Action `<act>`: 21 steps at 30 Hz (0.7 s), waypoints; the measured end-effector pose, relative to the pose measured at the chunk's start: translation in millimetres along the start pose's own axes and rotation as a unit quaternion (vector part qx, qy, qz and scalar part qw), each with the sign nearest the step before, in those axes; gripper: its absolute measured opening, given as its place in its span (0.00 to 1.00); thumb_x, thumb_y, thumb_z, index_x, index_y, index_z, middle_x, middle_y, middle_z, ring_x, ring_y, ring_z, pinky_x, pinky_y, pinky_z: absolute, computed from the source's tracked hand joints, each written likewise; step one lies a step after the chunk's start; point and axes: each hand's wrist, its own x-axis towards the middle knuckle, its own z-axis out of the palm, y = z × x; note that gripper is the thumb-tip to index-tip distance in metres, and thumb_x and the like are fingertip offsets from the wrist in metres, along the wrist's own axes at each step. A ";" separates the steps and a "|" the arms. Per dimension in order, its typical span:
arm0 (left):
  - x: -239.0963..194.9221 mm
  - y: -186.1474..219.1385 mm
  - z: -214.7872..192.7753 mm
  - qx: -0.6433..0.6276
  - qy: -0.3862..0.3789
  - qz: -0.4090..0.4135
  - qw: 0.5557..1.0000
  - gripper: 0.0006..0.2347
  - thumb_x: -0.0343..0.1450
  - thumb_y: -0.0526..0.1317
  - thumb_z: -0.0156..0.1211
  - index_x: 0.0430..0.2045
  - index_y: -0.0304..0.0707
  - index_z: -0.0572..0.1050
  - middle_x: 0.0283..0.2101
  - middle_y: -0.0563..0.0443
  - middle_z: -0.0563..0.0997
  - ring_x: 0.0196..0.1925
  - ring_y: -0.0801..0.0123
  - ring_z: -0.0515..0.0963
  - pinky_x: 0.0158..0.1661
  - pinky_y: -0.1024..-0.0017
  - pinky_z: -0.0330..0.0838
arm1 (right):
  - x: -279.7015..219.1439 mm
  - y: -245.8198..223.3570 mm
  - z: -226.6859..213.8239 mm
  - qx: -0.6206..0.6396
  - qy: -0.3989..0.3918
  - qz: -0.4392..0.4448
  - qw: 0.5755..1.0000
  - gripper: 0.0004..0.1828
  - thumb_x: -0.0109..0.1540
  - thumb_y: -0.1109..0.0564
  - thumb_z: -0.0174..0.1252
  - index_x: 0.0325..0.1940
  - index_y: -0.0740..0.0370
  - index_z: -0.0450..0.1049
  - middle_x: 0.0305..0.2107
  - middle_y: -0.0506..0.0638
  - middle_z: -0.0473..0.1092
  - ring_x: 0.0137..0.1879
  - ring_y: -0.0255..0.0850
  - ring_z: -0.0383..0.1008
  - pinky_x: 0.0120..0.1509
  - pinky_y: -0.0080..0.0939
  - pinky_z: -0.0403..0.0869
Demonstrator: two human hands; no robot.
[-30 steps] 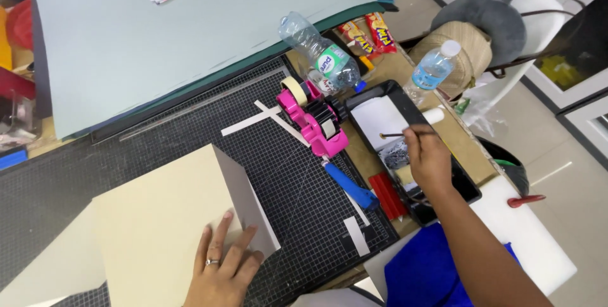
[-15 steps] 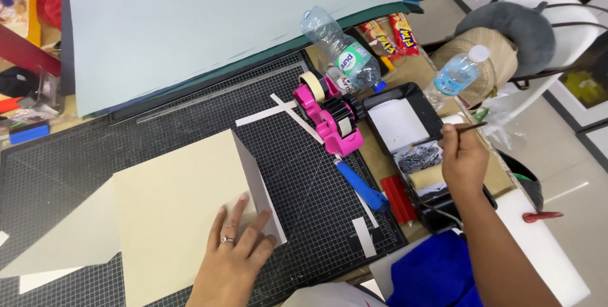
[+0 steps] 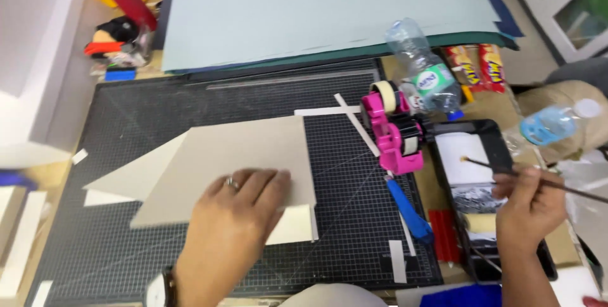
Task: Cutting, gluing, and folding cardboard to create a custom box on a workbench.
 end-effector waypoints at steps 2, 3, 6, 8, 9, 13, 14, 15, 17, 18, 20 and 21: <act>14.2 -7.6 -12.4 0.027 0.033 0.006 0.999 0.07 0.69 0.33 0.63 0.39 0.38 0.77 0.40 0.48 0.84 0.37 0.57 0.82 0.31 0.62 0.73 | -2.7 -43.8 33.7 0.108 -0.016 -0.032 0.994 0.13 0.85 0.53 0.43 0.55 0.67 0.62 0.33 0.66 0.70 0.29 0.44 0.70 0.35 0.39 0.70; 22.4 -12.1 -15.8 0.045 0.063 0.001 0.997 0.03 0.72 0.37 0.65 0.35 0.39 0.79 0.35 0.51 0.84 0.33 0.61 0.81 0.29 0.65 0.72 | -5.9 -60.9 53.7 0.154 -0.032 -0.050 0.986 0.09 0.83 0.57 0.45 0.53 0.65 0.63 0.34 0.63 0.71 0.31 0.45 0.74 0.33 0.38 0.74; 38.5 -28.0 -19.0 0.071 0.109 -0.020 0.991 0.09 0.76 0.45 0.64 0.29 0.42 0.78 0.28 0.54 0.80 0.30 0.63 0.76 0.28 0.66 0.66 | -19.8 -100.7 115.7 0.226 -0.098 -0.024 0.969 0.06 0.78 0.58 0.47 0.49 0.63 0.66 0.33 0.59 0.74 0.31 0.42 0.78 0.32 0.35 0.77; 47.9 -40.2 -15.6 0.079 0.123 -0.033 0.989 0.12 0.78 0.49 0.61 0.28 0.44 0.75 0.27 0.56 0.76 0.30 0.60 0.72 0.28 0.64 0.60 | -24.4 -119.3 151.9 0.251 -0.146 0.020 0.957 0.09 0.75 0.55 0.47 0.48 0.62 0.69 0.31 0.59 0.77 0.28 0.39 0.77 0.33 0.33 0.77; 51.8 -45.3 -12.6 0.076 0.132 -0.022 0.988 0.13 0.78 0.49 0.62 0.27 0.44 0.74 0.26 0.56 0.74 0.30 0.61 0.72 0.28 0.64 0.60 | -24.5 -126.9 164.5 0.248 -0.164 -0.031 0.954 0.09 0.74 0.55 0.48 0.46 0.64 0.69 0.29 0.57 0.77 0.28 0.37 0.77 0.33 0.32 0.78; 61.7 -60.4 -4.3 0.086 0.155 -0.001 0.984 0.15 0.79 0.50 0.61 0.25 0.45 0.71 0.23 0.57 0.71 0.28 0.62 0.70 0.30 0.65 0.57 | -23.4 -146.4 191.2 0.214 -0.186 -0.108 0.953 0.12 0.74 0.53 0.47 0.44 0.65 0.68 0.28 0.55 0.76 0.29 0.37 0.78 0.34 0.31 0.78; 62.2 -61.6 -5.2 0.087 0.154 -0.005 0.984 0.15 0.79 0.50 0.61 0.25 0.45 0.71 0.23 0.57 0.71 0.28 0.62 0.70 0.30 0.65 0.57 | -23.2 -148.0 193.8 0.215 -0.190 -0.108 0.952 0.12 0.74 0.53 0.47 0.44 0.65 0.68 0.28 0.55 0.76 0.29 0.37 0.78 0.34 0.31 0.78; 63.4 -62.6 -5.6 0.076 0.158 0.002 0.985 0.14 0.79 0.49 0.62 0.25 0.44 0.71 0.23 0.56 0.71 0.27 0.62 0.69 0.30 0.65 0.57 | -22.5 -148.8 196.2 0.209 -0.191 -0.116 0.952 0.12 0.74 0.53 0.47 0.44 0.65 0.68 0.28 0.54 0.76 0.29 0.36 0.78 0.34 0.32 0.79; 64.8 -64.8 -6.0 0.067 0.161 0.006 0.985 0.14 0.79 0.48 0.63 0.25 0.43 0.71 0.22 0.56 0.71 0.27 0.62 0.68 0.30 0.65 0.57 | -21.9 -152.4 201.4 0.203 -0.194 -0.126 0.951 0.12 0.74 0.53 0.47 0.43 0.65 0.68 0.28 0.54 0.76 0.28 0.36 0.77 0.34 0.32 0.79; 65.0 -66.0 -6.0 0.066 0.161 0.008 0.985 0.14 0.79 0.47 0.63 0.27 0.43 0.71 0.23 0.57 0.71 0.27 0.62 0.68 0.31 0.65 0.58 | -22.0 -154.9 204.1 0.207 -0.197 -0.113 0.952 0.12 0.74 0.54 0.48 0.43 0.64 0.68 0.28 0.54 0.77 0.28 0.36 0.77 0.34 0.32 0.79; 66.4 -66.5 -5.5 0.064 0.160 0.011 0.985 0.13 0.79 0.47 0.63 0.28 0.42 0.71 0.23 0.57 0.72 0.27 0.62 0.68 0.32 0.65 0.59 | -22.4 -153.3 208.2 0.209 -0.198 -0.099 0.952 0.11 0.74 0.54 0.48 0.44 0.64 0.68 0.27 0.54 0.77 0.28 0.36 0.77 0.33 0.31 0.79; 66.5 -66.9 -6.5 0.060 0.158 0.012 0.986 0.13 0.79 0.47 0.61 0.27 0.42 0.71 0.24 0.57 0.72 0.27 0.62 0.69 0.33 0.65 0.60 | -22.6 -150.8 211.2 0.217 -0.201 -0.080 0.952 0.10 0.73 0.54 0.49 0.44 0.64 0.69 0.28 0.54 0.77 0.28 0.36 0.78 0.34 0.32 0.80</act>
